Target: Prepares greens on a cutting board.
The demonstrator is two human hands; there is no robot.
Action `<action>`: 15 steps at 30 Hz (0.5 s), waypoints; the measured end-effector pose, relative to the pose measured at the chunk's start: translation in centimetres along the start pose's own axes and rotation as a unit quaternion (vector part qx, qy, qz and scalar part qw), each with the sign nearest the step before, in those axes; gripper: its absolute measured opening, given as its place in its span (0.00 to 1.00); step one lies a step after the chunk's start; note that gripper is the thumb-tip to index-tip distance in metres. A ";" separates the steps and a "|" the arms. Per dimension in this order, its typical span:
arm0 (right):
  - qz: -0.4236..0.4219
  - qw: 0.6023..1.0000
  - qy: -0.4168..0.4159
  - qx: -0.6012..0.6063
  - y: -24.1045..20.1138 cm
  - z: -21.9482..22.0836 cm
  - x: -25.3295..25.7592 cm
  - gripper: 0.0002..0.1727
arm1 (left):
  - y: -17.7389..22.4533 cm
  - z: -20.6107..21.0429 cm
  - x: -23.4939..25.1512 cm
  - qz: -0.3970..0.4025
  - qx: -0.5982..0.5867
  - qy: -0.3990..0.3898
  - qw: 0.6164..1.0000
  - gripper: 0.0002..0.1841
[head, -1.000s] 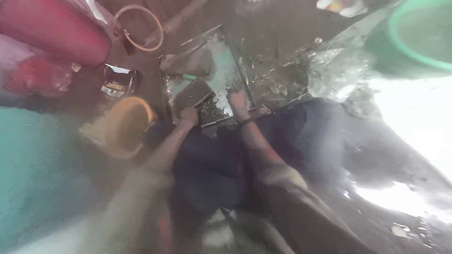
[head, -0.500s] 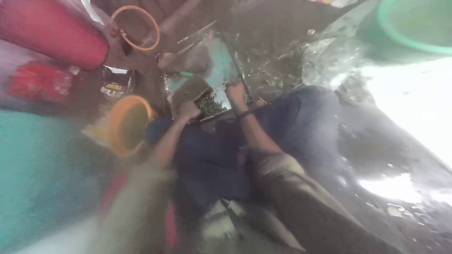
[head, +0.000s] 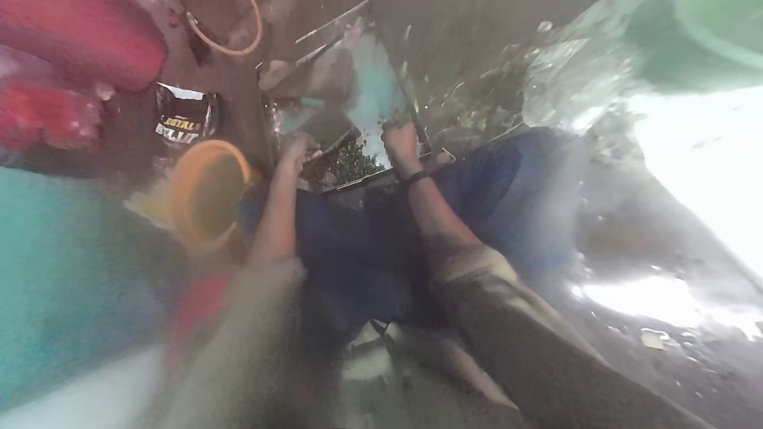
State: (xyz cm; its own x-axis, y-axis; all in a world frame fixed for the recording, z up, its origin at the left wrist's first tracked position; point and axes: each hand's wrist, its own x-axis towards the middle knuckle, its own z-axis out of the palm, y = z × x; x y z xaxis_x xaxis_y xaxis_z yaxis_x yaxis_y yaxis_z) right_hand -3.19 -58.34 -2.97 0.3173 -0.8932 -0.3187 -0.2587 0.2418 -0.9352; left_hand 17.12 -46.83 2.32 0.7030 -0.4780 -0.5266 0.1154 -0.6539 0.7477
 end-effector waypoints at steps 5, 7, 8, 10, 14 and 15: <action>0.002 1.000 -0.005 0.016 0.0 -0.1 0.0 0.24 | -1.2 -0.5 1.3 0.009 0.155 0.041 0.987 0.19; -0.004 1.000 -0.005 0.018 -0.2 -0.2 0.0 0.25 | -1.1 -0.6 1.3 0.039 0.239 0.075 0.967 0.17; -0.005 1.000 -0.005 0.018 -0.2 -0.3 0.0 0.25 | -0.8 -0.6 0.8 0.049 0.280 0.087 0.955 0.16; -0.006 1.000 -0.005 0.018 -0.2 -0.3 0.1 0.25 | -0.3 -0.7 -0.1 0.063 0.338 0.100 0.934 0.16; 0.001 1.000 -0.009 0.002 0.1 0.0 0.4 0.24 | 0.0 -0.4 -1.6 0.073 0.422 0.143 0.892 0.14; 0.002 1.000 -0.006 0.000 0.1 0.0 0.5 0.23 | 0.1 -0.3 -1.6 0.067 0.440 0.156 0.882 0.13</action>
State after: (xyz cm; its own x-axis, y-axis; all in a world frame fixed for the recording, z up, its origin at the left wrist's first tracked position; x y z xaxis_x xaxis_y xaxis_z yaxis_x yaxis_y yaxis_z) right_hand -3.07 -58.79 -3.19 0.3268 -0.8881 -0.3233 -0.2594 0.2447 -0.9343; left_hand 16.18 -45.95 3.37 0.8439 -0.4903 -0.2180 -0.4755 -0.8715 0.1197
